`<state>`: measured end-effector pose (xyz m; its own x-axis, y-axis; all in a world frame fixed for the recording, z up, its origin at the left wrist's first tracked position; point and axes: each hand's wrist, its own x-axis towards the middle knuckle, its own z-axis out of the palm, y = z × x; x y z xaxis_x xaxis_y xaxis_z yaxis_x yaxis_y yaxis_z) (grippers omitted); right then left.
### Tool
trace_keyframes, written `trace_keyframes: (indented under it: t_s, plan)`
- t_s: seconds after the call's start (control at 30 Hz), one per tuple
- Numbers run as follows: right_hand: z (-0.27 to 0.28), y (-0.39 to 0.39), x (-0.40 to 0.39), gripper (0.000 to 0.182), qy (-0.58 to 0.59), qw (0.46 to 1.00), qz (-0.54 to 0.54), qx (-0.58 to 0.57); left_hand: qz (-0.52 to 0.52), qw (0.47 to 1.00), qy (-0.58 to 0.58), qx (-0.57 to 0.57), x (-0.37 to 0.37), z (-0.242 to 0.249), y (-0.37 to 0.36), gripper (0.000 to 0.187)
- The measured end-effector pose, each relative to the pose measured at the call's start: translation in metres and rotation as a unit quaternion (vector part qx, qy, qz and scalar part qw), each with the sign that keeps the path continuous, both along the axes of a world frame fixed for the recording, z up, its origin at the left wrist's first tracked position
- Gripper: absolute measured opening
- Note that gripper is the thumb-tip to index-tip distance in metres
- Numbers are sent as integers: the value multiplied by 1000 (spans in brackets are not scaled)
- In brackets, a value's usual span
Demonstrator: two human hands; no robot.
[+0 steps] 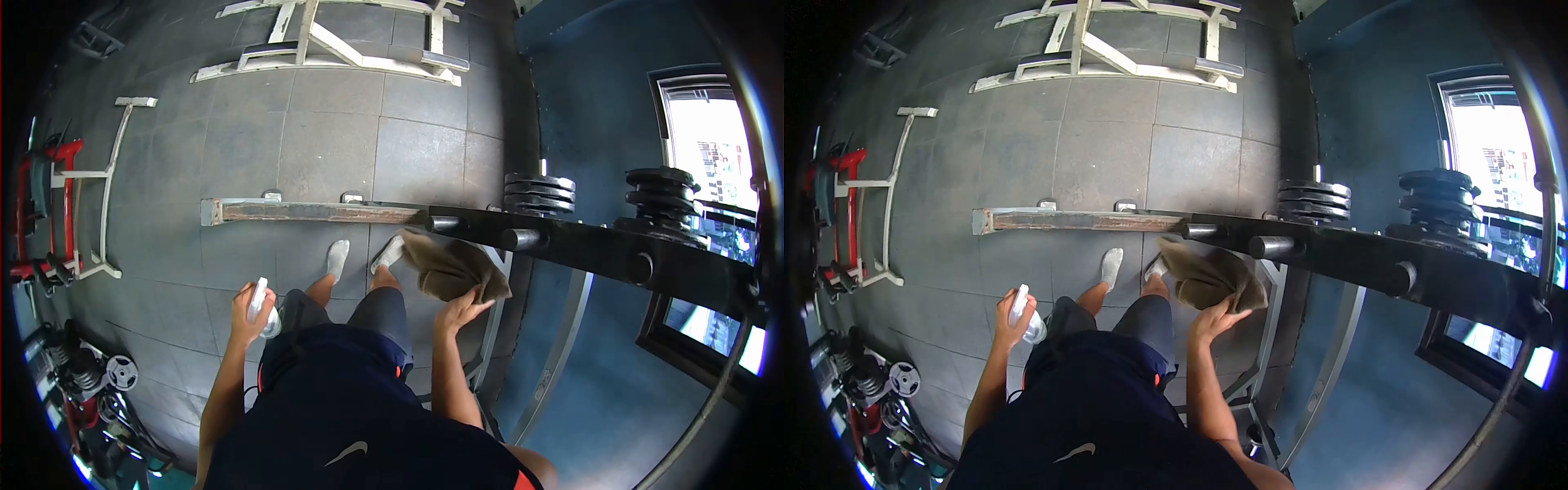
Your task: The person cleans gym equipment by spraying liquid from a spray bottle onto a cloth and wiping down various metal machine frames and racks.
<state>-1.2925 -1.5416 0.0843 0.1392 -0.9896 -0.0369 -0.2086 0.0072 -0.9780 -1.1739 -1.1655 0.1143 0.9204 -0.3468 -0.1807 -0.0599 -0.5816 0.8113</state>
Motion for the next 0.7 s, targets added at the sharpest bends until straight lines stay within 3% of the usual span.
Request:
trace_keyframes:
  t_s: [0.07, 0.1, 0.2, 0.3, 0.33, 0.37, 0.43, 0.47, 0.5, 0.6, 0.67, 0.7]
  plan:
    - [3, 12, 3, 50, 157, 981, 12, -115, -19, 1000, 0, -9, 0, 5, -6, 14]
    - [-12, 14, 10, 47, 98, 982, 56, -150, -34, 999, 1, -16, 2, 7, -19, 14]
    - [-50, -13, 36, 43, -54, 992, 47, 106, -174, 984, 5, -45, 21, 7, -73, 16]
    - [-75, -46, 32, 41, -283, 906, 0, 315, -287, 949, -35, -121, 47, -24, -149, 16]
    - [-70, -44, 25, 42, -298, 889, -5, 347, -338, 932, -71, -115, 56, -47, -172, 13]
    - [-57, -40, 17, 43, -313, 871, -9, 378, -321, 925, -121, -162, 61, -55, -200, 13]
    - [-46, -34, -13, 44, -328, 848, -37, 415, -370, 907, -66, -188, 73, -91, -247, 16]
    - [-45, -32, -31, 45, -332, 842, -60, 422, -336, 905, -142, -220, 70, -127, -266, 17]
    - [-44, -30, -46, 45, -336, 834, -82, 429, -355, 904, -107, -211, 75, -135, -283, 17]
    - [-28, -16, -79, 47, -282, 844, -122, 439, -376, 909, -33, -178, 80, -138, -316, 15]
    - [-19, 1, -78, 48, -63, 950, -67, 299, -386, 906, -18, -173, 82, -144, -326, 16]
    - [-19, 10, -77, 48, 50, 974, -34, 220, -395, 900, -24, -180, 82, -153, -328, 16]
